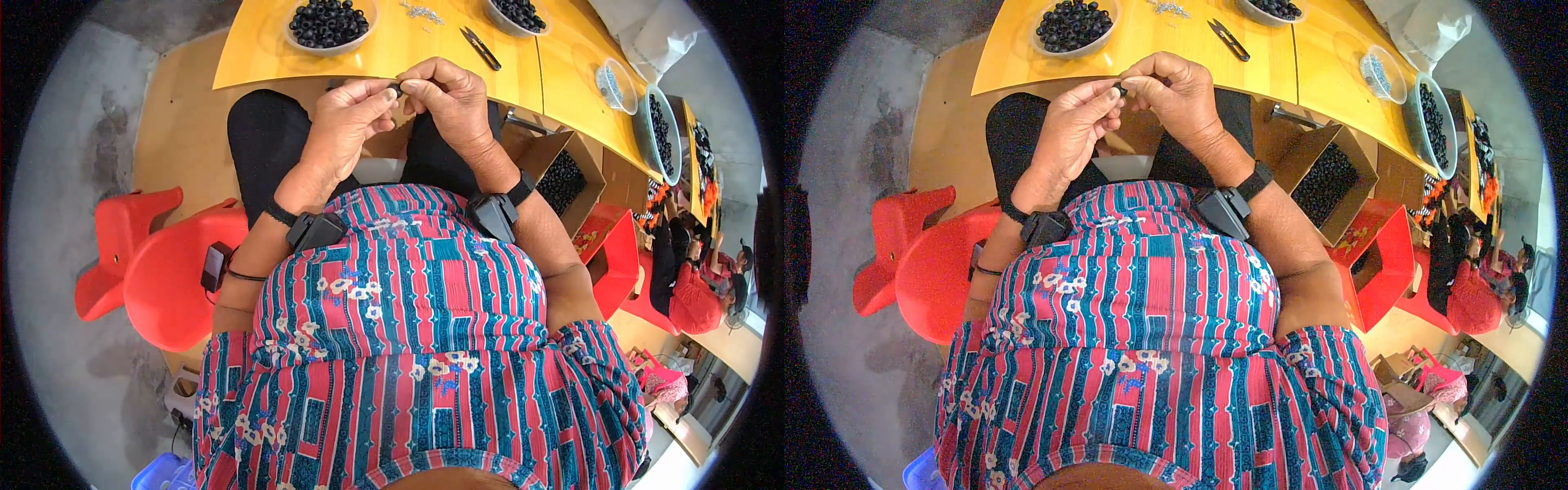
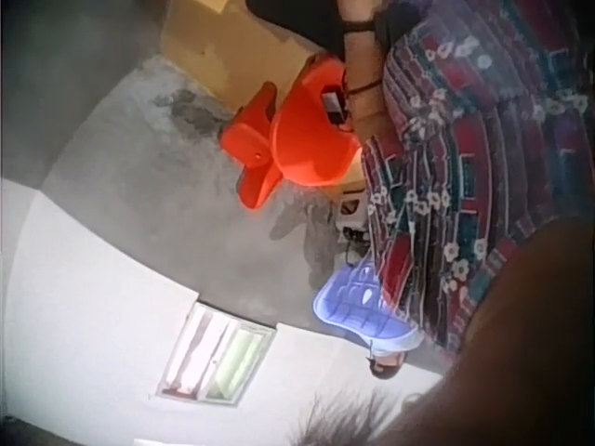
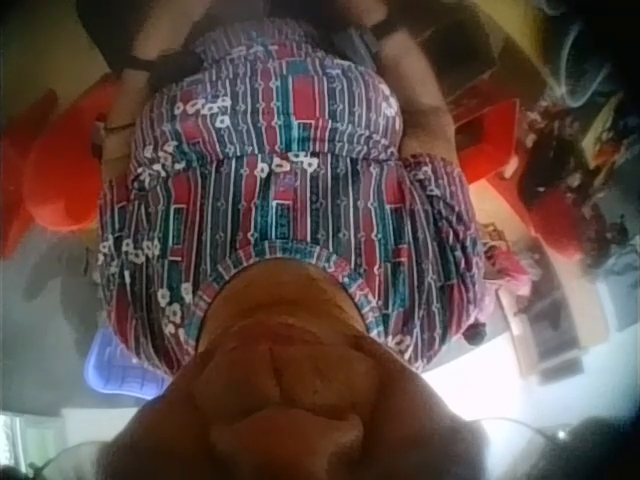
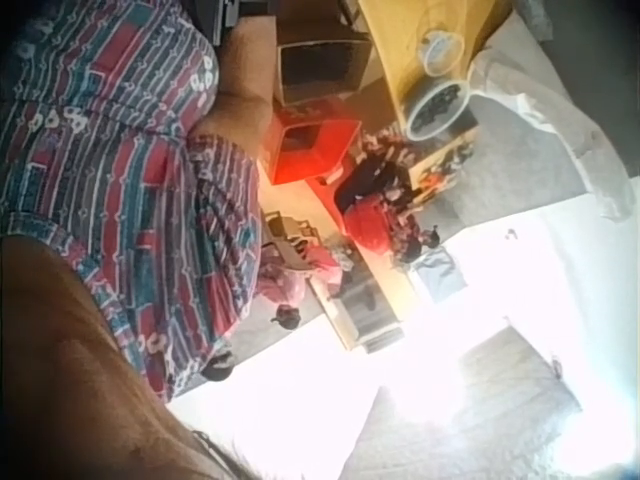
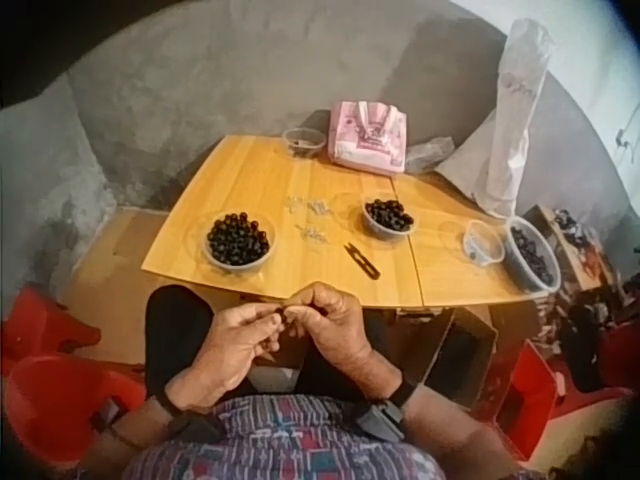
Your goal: The person assembles small components by picking up a fastener and a black piece from the table and pressing the fastener into the piece by hand.
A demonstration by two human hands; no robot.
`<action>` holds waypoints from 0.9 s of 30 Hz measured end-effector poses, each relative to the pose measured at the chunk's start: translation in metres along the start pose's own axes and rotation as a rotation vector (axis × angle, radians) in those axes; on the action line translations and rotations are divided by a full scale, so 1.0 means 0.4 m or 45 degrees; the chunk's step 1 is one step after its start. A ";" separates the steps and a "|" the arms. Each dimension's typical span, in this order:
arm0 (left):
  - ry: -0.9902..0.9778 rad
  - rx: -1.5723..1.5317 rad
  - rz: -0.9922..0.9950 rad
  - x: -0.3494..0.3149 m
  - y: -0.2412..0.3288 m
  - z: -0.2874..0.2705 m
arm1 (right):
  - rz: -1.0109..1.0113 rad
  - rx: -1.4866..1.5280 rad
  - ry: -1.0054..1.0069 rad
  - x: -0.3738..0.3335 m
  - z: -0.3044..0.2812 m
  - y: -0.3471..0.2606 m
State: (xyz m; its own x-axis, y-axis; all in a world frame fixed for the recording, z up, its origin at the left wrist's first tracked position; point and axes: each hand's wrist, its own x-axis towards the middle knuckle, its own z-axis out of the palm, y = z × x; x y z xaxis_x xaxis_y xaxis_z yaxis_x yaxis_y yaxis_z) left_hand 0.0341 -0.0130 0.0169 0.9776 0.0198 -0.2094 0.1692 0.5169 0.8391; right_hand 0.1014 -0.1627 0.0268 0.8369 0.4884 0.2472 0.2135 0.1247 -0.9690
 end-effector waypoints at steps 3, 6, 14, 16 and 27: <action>-0.008 -0.021 -0.015 -0.003 -0.003 -0.003 | -0.079 -0.053 -0.015 0.003 0.000 0.002; -0.045 -0.013 -0.014 -0.003 -0.002 -0.006 | -0.117 -0.168 -0.045 0.008 -0.004 -0.008; -0.060 -0.062 -0.019 -0.005 -0.002 -0.010 | -0.048 -0.120 -0.081 0.018 -0.015 -0.001; -0.039 -0.037 -0.014 -0.007 0.001 -0.006 | -0.051 -0.156 -0.090 0.017 -0.017 -0.007; 0.015 -0.031 0.033 0.001 -0.012 -0.007 | 0.188 0.072 -0.016 0.010 -0.009 0.003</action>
State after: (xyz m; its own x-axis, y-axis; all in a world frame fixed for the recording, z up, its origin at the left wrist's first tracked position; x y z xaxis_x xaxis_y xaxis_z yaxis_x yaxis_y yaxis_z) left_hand 0.0333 -0.0133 0.0115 0.9802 0.0435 -0.1934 0.1403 0.5367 0.8320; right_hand 0.1066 -0.1638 0.0267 0.8506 0.5158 0.1021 0.0593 0.0989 -0.9933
